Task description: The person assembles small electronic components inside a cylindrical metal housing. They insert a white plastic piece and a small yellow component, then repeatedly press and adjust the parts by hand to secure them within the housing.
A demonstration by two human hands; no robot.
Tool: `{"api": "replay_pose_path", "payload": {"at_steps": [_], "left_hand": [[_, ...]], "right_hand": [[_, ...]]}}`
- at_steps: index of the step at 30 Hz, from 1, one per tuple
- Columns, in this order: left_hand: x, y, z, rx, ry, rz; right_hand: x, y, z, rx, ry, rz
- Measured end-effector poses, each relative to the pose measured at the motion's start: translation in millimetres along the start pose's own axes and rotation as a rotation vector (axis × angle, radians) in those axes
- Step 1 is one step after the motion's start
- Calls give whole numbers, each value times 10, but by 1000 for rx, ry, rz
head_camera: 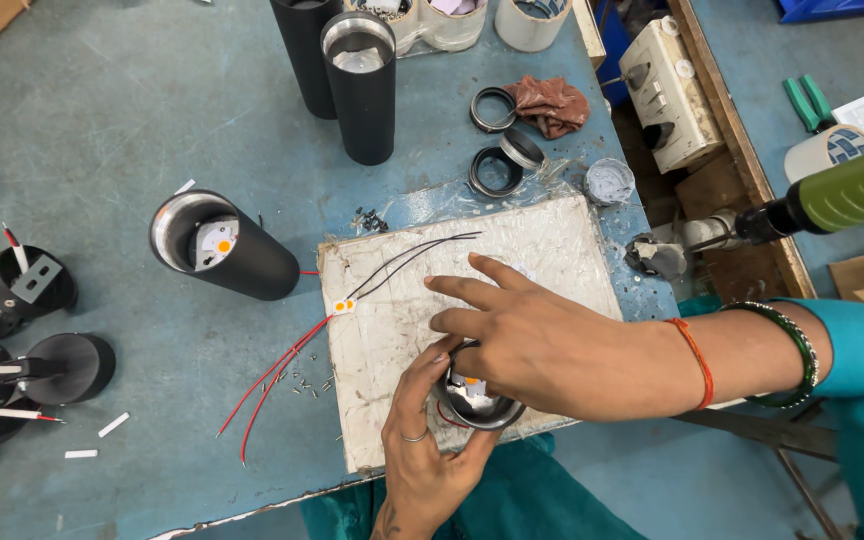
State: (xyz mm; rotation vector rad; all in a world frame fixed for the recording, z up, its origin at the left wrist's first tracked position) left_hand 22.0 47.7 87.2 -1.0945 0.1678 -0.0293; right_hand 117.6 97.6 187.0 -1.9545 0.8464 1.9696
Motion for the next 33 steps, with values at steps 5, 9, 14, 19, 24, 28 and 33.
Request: {"api": "replay_pose_path", "payload": {"at_steps": [5,9,14,19,24,28,33], "left_hand": [[16,19,-12,-5,0,15],[32,61,-24,-23,-6,23],[24,67,-42,-19,-9,24],[12,63,-45,-16,-18,37],[21,75,-49,-33,-4,50],[13,64,-58,-25,-10,57],[7,50,-70,-21,-21,47]], "right_hand": [[-19,2,-5,-10,16,-7],[-23,-8,1,-5,47,-1],[-44,-5,24,-12,47,2],[-24,-22,45,-14,73,25],[-24,-17,46,-28,67,5],[-10,-17,38,-30,90,1],[26,-18,30,-52,78,-14]]}}
Point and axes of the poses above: each hand's wrist, its own z-axis towards the middle knuckle, its own x-axis out of the palm, y = z × x, the point moved 7 cm from there along z, towards the middle knuckle, and after that the axes turned 2 degrees about -z, right-handed, at the moved point
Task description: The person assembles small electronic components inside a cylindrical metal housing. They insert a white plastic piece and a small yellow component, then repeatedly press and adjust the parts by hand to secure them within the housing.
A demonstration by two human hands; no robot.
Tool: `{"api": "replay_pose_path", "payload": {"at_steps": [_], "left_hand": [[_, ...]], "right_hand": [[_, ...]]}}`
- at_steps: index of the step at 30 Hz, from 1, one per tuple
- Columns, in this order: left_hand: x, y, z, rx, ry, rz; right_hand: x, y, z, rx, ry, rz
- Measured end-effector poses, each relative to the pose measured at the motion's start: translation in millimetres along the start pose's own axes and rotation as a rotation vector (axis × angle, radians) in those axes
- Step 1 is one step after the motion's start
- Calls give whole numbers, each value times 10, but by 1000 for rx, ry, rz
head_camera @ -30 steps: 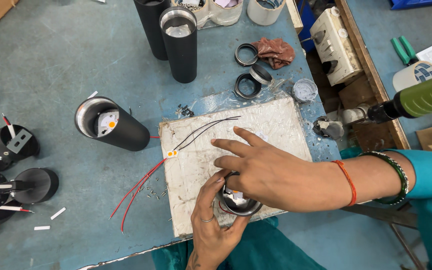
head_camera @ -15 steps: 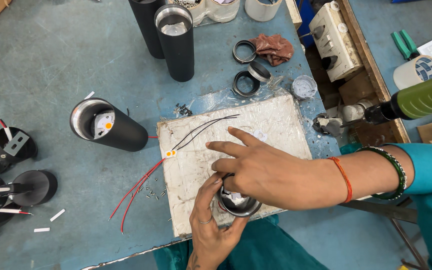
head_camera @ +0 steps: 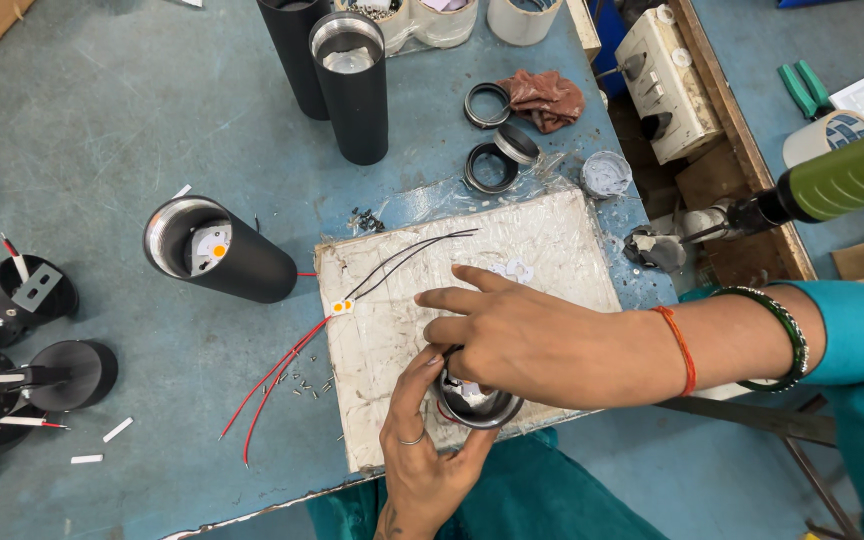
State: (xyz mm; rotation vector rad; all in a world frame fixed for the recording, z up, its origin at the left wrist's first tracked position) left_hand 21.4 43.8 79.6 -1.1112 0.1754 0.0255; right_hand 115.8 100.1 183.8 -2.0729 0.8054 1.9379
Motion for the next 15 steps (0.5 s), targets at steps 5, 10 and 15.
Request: {"api": "replay_pose_path", "payload": {"at_steps": [5,10,15], "left_hand": [[7,-7,-11,-5,-12,-3],[5,2,-35,-22,-17,3],[63,24,-49,-51,-44,-4]], "right_hand": [[43,-4,-6,-7,-18,-39],[30,-15,-22,3,-17,3],[-24,18,-35,-8,-52,-12]]}}
Point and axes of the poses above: each hand's wrist, its own z-axis towards the middle knuckle, its own x-axis out of the palm, y = z × x, the point moved 7 cm from there along z, towards the middle knuckle, and after that the axes turned 2 degrees about -z, right-handed, at the moved point
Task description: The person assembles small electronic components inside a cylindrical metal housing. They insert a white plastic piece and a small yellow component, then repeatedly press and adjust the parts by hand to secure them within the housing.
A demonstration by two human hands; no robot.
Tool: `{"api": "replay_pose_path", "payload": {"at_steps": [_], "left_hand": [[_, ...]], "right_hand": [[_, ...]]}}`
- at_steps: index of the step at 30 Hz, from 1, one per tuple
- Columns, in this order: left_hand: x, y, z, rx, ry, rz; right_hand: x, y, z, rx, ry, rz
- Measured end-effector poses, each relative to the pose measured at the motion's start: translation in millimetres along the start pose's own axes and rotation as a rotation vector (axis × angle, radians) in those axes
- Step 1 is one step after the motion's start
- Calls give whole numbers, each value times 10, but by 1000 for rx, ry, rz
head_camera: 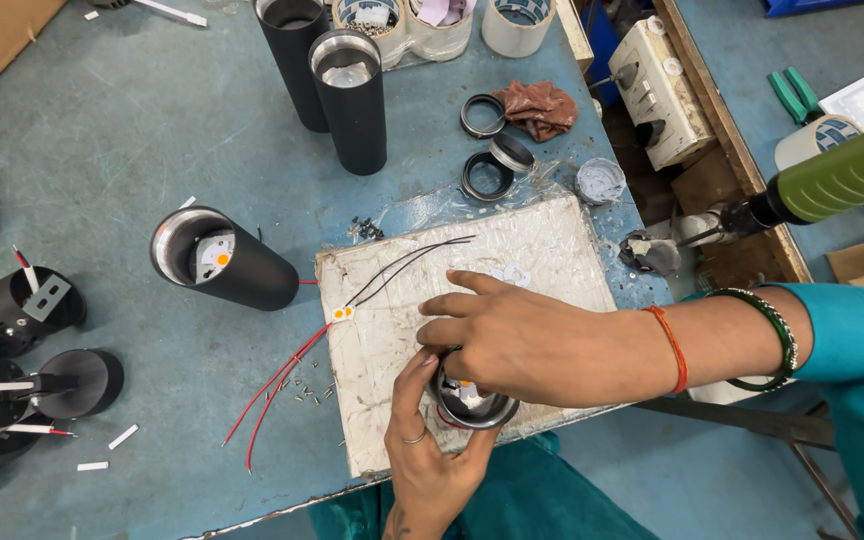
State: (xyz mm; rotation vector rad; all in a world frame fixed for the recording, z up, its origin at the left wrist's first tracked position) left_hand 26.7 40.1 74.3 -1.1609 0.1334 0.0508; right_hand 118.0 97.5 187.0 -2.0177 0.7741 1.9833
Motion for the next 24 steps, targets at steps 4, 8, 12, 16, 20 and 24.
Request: {"api": "replay_pose_path", "payload": {"at_steps": [4,8,12,16,20,24], "left_hand": [[-3,4,-11,-13,-23,3],[-23,-11,-13,15,-18,-9],[-35,-15,-10,28,-14,3],[-43,-45,14,44,-19,4],[-123,-168,87,107,2,36],[-305,-392,256,247,93,204]], "right_hand": [[-22,11,-14,-14,-2,-2],[-21,18,-2,-30,2,-18],[-40,20,-3,-32,11,-13],[-63,17,-29,-30,59,-52],[-186,-17,-151,-21,7,59],[-387,-55,-447,-40,-148,170]]}}
Point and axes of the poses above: each hand's wrist, its own z-axis towards the middle knuckle, its own x-axis out of the palm, y = z × x, the point moved 7 cm from there along z, towards the middle knuckle, and after that the axes turned 2 degrees about -z, right-handed, at the moved point
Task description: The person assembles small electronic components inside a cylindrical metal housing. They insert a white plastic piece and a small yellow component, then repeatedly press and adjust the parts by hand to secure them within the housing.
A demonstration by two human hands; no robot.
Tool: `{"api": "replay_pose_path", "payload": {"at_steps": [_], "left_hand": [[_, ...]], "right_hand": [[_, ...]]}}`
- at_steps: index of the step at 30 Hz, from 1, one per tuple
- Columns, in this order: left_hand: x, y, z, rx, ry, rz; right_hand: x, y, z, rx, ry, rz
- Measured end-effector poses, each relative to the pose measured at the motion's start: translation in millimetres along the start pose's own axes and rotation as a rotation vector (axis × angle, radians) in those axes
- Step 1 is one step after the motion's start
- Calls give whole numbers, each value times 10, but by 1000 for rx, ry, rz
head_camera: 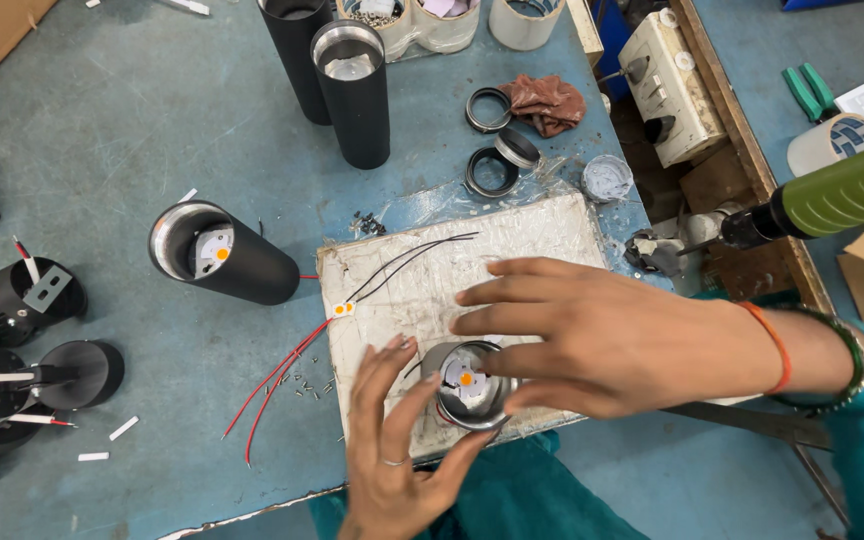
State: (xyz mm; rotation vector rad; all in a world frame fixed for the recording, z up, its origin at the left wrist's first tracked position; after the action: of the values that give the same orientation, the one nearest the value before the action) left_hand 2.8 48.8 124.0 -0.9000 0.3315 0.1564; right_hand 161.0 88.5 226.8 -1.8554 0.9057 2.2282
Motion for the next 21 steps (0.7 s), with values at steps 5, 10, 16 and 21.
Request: {"api": "replay_pose_path", "payload": {"at_steps": [5,10,16,21], "left_hand": [[-104,-165,313,160,327,242],[20,-283,533,170,557,341],[65,-366,611,161,556,352],[86,-392,604,175,537,402]], "right_hand": [[104,51,-166,55,-144,-7],[330,110,-199,106,-193,-38],[398,95,-223,184,-218,-13],[384,95,-200,184,-208,-6]]}}
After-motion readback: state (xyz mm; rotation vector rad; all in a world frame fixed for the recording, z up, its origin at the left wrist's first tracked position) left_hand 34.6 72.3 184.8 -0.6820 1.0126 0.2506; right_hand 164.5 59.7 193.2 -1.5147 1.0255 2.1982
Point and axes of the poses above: each hand's wrist, its own z-axis towards the middle knuckle, its own x-axis out of the palm, y = z × x, the point moved 7 cm from there along z, towards the middle knuckle, and after that the axes turned 2 degrees about -z, right-handed, at the moved point
